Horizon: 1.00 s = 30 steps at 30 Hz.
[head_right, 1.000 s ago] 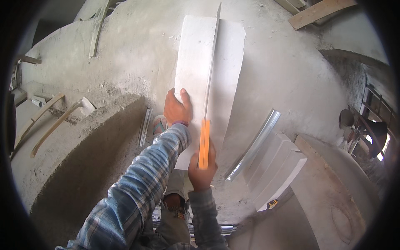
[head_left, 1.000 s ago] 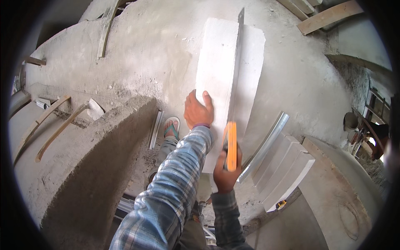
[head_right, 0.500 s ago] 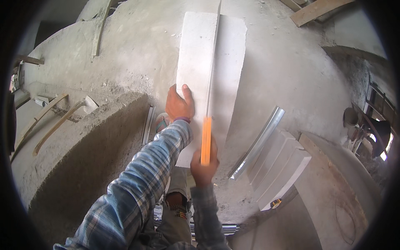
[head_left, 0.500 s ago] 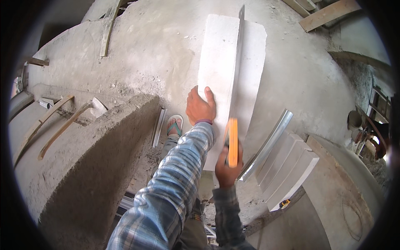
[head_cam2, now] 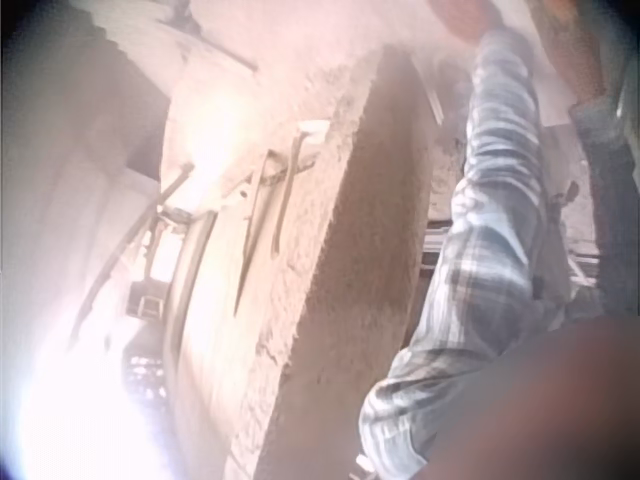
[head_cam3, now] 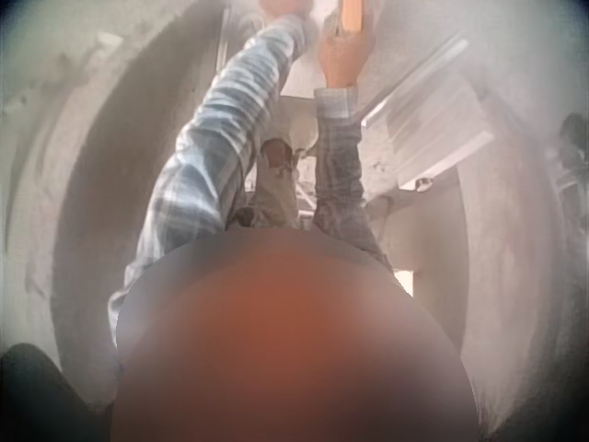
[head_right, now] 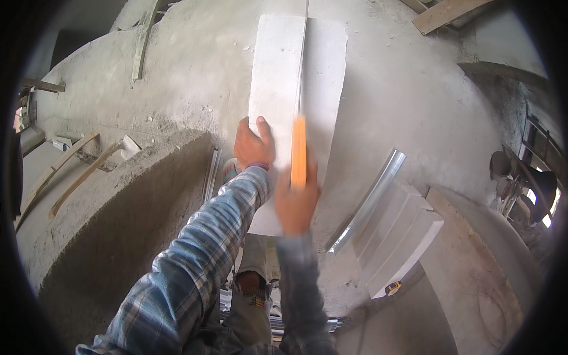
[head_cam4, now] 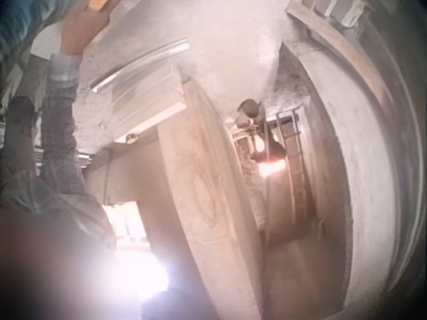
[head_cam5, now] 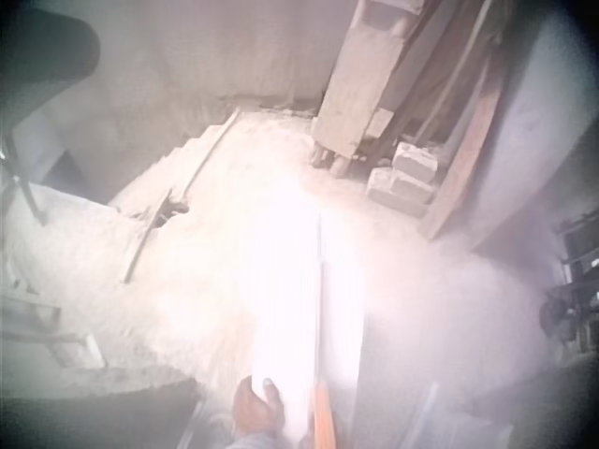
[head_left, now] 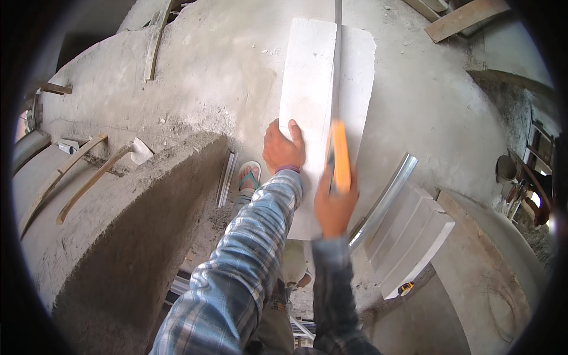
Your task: The person measures a white plasterboard sheet with a tape measure, marks it, and then uses a hand saw to cut the sheet into smaller pieces. The cut pieces are stacked on the floor.
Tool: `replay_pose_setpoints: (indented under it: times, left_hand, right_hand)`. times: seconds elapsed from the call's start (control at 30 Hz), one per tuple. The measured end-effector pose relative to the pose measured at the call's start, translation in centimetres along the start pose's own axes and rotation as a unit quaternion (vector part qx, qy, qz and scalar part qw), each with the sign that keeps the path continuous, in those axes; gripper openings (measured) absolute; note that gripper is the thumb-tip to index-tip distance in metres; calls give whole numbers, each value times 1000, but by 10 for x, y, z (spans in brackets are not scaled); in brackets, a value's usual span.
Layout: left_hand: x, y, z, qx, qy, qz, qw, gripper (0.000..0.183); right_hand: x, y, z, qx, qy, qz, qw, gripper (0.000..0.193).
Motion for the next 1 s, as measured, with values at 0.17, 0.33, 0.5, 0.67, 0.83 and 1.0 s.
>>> replay_pose_setpoints:
  times: [0.17,0.33,0.5,0.67,0.83,1.0]
  left_hand:
    - [-2,4,-3,28,-1,23,999,50]
    - [0,5,-2,15,6,20,1000,49]
    - [-7,8,-15,43,3,30,999,48]
    - [-1,3,-4,39,-2,34,999,49]
    - [-3,-3,-5,47,-1,33,998,47]
    - [-1,-6,-8,76,40,43,995,51]
  right_hand:
    - [-4,-24,-13,103,-13,-116,988,33]
    - [-21,82,21,22,-53,7,998,48]
    - [17,-55,-2,8,-11,27,1000,40]
    - [85,-102,86,-123,-77,63,987,27]
    - [110,-125,112,-71,-11,114,991,23]
    - [60,-192,70,-78,-190,-64,977,24]
Point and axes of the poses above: each hand's wrist, its own y-axis away from the middle knuckle, its own z-axis out of the back of the hand, x = y × z, the point moved 10 cm from there along -y, towards the middle knuckle, and after that the axes turned 14 degrees about y, right-handed, at the moved point
